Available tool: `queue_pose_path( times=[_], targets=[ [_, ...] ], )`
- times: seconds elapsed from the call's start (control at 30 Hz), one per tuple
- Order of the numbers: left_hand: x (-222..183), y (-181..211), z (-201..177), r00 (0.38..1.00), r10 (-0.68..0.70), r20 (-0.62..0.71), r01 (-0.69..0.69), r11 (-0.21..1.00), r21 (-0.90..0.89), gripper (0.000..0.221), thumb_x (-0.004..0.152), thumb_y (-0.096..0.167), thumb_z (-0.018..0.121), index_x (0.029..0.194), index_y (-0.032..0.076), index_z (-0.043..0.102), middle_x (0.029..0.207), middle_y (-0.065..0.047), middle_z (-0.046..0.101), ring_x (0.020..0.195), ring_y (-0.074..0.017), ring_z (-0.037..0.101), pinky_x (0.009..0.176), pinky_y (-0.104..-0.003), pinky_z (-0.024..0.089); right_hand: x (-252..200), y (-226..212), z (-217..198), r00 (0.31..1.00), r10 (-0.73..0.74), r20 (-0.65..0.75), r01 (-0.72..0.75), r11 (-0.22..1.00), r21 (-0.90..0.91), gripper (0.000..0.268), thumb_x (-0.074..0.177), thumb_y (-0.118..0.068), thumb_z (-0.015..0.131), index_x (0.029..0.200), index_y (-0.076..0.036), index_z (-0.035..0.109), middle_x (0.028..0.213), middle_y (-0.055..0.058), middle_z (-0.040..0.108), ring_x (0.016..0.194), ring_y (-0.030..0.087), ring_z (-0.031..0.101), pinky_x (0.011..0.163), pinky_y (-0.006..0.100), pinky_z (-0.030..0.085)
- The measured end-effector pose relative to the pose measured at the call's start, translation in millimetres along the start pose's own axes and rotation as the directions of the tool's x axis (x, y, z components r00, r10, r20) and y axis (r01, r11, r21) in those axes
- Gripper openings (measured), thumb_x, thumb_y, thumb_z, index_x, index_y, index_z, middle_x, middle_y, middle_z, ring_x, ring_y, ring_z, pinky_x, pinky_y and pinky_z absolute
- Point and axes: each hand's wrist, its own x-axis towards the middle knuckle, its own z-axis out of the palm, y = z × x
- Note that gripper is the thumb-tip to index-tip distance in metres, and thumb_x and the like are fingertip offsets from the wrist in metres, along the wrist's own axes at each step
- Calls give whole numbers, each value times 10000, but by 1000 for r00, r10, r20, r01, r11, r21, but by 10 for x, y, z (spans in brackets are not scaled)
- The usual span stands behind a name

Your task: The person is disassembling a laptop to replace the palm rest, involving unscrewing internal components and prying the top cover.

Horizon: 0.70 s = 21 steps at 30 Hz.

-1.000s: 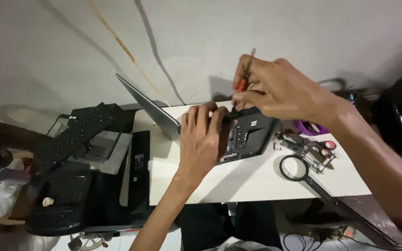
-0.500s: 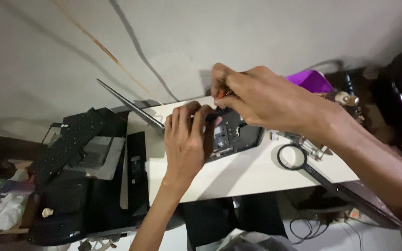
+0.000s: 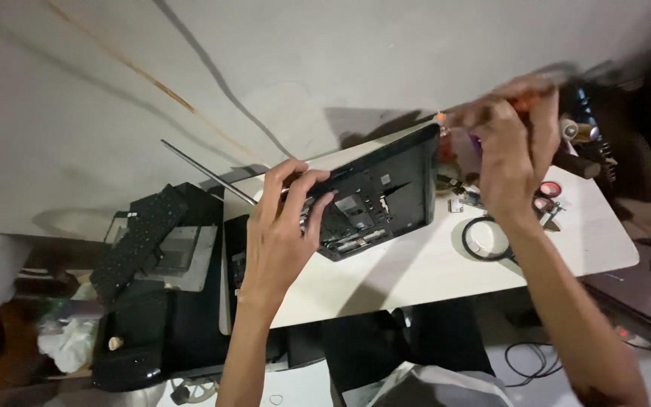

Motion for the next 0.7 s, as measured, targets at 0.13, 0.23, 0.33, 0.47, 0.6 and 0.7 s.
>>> queue_pose_path(
  times=[0.13, 0.23, 0.33, 0.47, 0.6, 0.7],
  targets=[
    [-44, -36, 130, 997, 33, -75, -30, 998, 51, 243, 927, 80, 807, 1146, 64, 702, 1183, -99, 580, 1017, -259, 644, 848, -357, 541, -560, 540, -137, 878, 393, -274, -371, 920, 129, 205, 977, -69, 401, 1130, -91, 536, 874, 51, 537, 756, 156, 521, 682, 269, 442],
    [-68, -109, 195, 977, 76, -202, -64, 996, 61, 250, 890, 179, 823, 1098, 58, 753, 1184, -150, 620, 1175, -384, 640, 1075, -508, 485, -966, 728, -131, 835, 497, -237, -511, 860, 4, 204, 988, -166, 505, 1101, -89, 656, 793, 11, 511, 715, 106, 497, 676, 235, 423],
    [-224, -375, 297, 942, 79, -327, -51, 994, 93, 273, 955, 289, 737, 1074, 43, 751, 1256, -202, 599, 1269, -444, 555, 1145, -619, 341, -1362, 929, -124, 835, 522, -173, -537, 842, -49, 154, 1010, -152, 644, 1106, -75, 735, 785, 35, 558, 740, 109, 515, 730, 266, 431],
    [-374, -635, 336, 850, -216, -480, 206, 976, -74, 368, 1057, 281, 589, 1332, 37, 613, 1522, -177, 406, 1466, -379, 344, 1221, -640, 192, -1898, 1381, -153, 805, 585, -99, -591, 806, -46, 235, 1012, -107, 708, 1225, -10, 729, 974, 134, 648, 678, 148, 506, 680, 298, 460],
    [-471, -769, 375, 741, -591, -320, 411, 775, -480, 510, 1166, 399, 504, 1621, 229, 347, 1652, -67, 203, 1563, -365, 103, 1270, -608, 70, -1671, 993, -86, 777, 624, -80, -628, 778, -23, 203, 1012, -124, 708, 1178, -10, 730, 751, 94, 594, 552, 108, 424, 574, 329, 424],
    [-466, -967, 422, 650, -747, -142, 519, 572, -635, 722, 1112, 361, 650, 1665, 216, 209, 1666, -207, 38, 1571, -426, 71, 1308, -614, 97, -1827, 1257, -139, 790, 609, -72, -613, 786, -79, 100, 1000, -127, 737, 1024, -30, 726, 652, 28, 508, 538, 67, 428, 544, 261, 391]
  ],
)
